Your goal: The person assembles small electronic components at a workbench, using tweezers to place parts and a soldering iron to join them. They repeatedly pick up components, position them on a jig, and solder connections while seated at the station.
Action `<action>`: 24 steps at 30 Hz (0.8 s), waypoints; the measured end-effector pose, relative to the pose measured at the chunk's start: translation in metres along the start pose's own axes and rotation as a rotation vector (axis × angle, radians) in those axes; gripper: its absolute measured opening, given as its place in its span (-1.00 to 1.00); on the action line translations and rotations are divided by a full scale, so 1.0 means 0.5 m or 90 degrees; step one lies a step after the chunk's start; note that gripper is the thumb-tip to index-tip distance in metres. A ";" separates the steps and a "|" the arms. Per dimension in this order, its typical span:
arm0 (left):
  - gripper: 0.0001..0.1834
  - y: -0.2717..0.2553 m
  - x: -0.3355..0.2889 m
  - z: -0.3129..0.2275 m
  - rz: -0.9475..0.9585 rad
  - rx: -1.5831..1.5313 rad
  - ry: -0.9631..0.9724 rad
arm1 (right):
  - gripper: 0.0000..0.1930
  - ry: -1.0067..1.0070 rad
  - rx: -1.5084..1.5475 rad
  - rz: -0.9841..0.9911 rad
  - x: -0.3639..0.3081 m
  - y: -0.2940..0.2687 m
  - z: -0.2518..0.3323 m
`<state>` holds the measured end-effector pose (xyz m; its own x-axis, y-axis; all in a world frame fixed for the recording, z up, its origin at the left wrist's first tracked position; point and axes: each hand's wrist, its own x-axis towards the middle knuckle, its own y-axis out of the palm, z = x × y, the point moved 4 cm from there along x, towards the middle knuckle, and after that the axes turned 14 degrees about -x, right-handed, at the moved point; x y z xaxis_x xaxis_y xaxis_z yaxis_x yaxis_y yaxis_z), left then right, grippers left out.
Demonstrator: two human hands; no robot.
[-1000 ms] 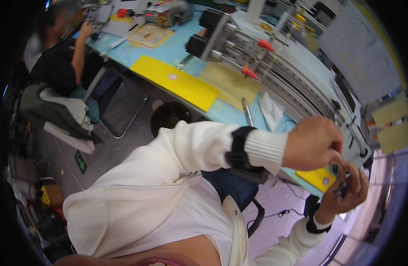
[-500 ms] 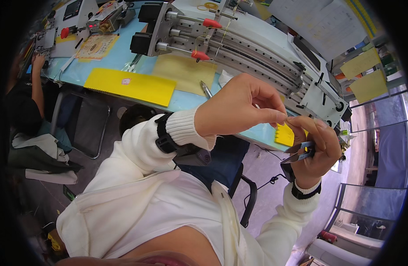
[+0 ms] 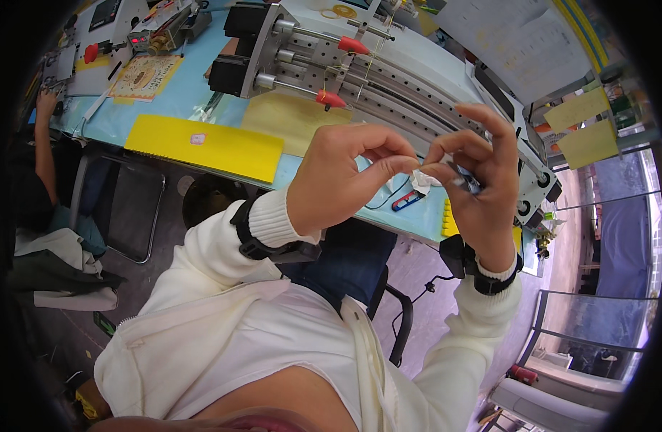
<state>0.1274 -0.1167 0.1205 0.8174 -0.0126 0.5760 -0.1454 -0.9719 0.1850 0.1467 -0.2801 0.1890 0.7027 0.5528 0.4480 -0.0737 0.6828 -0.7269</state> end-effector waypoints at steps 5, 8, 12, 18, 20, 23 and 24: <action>-0.91 -0.040 -0.014 -0.003 -0.057 0.155 0.081 | -0.46 0.102 0.084 0.097 0.087 0.032 -0.054; -0.90 -0.061 -0.030 0.010 -0.087 0.012 0.003 | -0.64 0.105 -0.100 -0.029 0.162 0.067 -0.117; -0.91 -0.087 -0.059 0.021 -0.118 -0.091 -0.079 | -0.59 0.108 -0.295 -0.067 0.213 0.122 -0.172; -0.91 -0.127 -0.115 0.048 -0.201 -0.145 -0.116 | -0.78 0.110 -0.357 -0.047 0.219 0.152 -0.167; -0.90 -0.143 -0.135 0.058 -0.236 -0.137 -0.117 | -0.80 0.062 -0.353 -0.049 0.227 0.166 -0.154; -0.90 -0.164 -0.172 0.071 -0.288 -0.126 -0.104 | -0.83 0.083 -0.167 -0.017 0.226 0.192 -0.136; -0.90 -0.173 -0.183 0.075 -0.306 -0.116 -0.095 | -0.84 0.035 -0.137 -0.005 0.220 0.201 -0.117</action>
<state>0.0859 -0.0405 0.0217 0.8841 0.3772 0.2758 0.1805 -0.8201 0.5430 0.2578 -0.1786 0.1348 0.7410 0.5168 0.4288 0.0806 0.5654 -0.8209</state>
